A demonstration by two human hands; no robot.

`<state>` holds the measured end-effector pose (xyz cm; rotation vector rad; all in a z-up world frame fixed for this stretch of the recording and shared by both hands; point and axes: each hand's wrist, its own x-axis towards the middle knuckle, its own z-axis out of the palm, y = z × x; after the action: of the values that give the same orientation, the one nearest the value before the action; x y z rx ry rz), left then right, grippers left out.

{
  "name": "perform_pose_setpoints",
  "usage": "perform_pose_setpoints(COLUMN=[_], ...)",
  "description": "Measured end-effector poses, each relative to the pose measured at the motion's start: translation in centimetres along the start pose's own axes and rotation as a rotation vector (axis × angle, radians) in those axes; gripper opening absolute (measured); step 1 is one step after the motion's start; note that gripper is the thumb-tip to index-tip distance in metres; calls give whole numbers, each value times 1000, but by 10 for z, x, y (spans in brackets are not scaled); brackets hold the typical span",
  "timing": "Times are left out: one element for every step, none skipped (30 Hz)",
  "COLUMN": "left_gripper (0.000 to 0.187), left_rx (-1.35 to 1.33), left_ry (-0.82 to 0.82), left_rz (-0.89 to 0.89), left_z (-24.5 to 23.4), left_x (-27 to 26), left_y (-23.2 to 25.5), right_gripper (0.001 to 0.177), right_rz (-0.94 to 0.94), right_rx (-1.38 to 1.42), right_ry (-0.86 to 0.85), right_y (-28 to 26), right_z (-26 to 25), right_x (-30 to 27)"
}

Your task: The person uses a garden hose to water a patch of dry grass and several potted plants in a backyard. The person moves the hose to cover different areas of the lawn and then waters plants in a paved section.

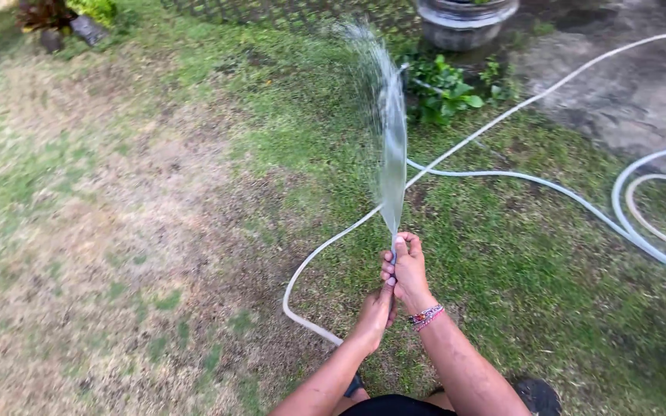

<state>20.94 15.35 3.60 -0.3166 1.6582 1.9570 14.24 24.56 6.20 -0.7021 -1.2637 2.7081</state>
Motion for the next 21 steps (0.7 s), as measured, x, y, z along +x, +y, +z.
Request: perform_pose_setpoints(left_gripper=[49,51,52,52,51,49,49,49,50,50,49,49,49,48,47,47,50,53,53,51,50], left_rx=[15,31,50,69,48,28,39,65,86,92,70,48,50,34,16,15,18,20,17,27,36], left_ry=[-15,-34,-55,-72,-71,-70,-88,-84,-77,-93,-118,-142,-149,-145,-141,-147,-154,-160,-160,-163,-163], left_rz=[-1,8,12,6,-20,-46,-52,-30,-4,-4,-1,2,0,-6,-10,-11,5,20,20,-5,-30], left_z=[9,18,28,39,48,58,69,80,89,98,107,117,126,136,147,156,164,171,179,186,193], left_x=[-4,-8,-11,-6,-3,0,0,0,1,3,5,7,2,-3,-8,-6,-6,-6,-5,-5,-4], left_y=[4,9,12,11,7,4,2,1,1,-4,-10,-16,-13,-10,-5,-9,-13,-18,-20,-23,-25], right_gripper=[7,7,6,6,6,6,6,7,8,8,6,5,5,4,4,4,4,4,4,4,4], right_rz=[-13,-27,-40,-52,-52,-50,-62,-73,-84,-96,-99,-101,-105,-96,-88,-92,-92,-92,-91,-98,-104], right_rx=[13,43,76,91,79,68,76,82,84,87,81,75,76,70,62,60,58,55,52,61,71], right_ry=[12,11,15,31,64,97,114,96,72,83,50,18,24,12,-2,2,-18,-37,-37,-43,-50], right_y=[-7,-15,-24,-35,-45,-55,-62,-69,-76,-85,-94,-103,-111,-118,-127,-133,-137,-141,-146,-151,-155], right_z=[-7,-14,-23,-27,-32,-37,-47,-57,-64,-71,-78,-85,-90,-95,-99,-107,-115,-122,-129,-135,-141], right_x=[-2,-3,-4,-6,-10,-14,-14,-13,-11,-15,-19,-22,-25,-28,-30,-30,-30,-31,-32,-33,-33])
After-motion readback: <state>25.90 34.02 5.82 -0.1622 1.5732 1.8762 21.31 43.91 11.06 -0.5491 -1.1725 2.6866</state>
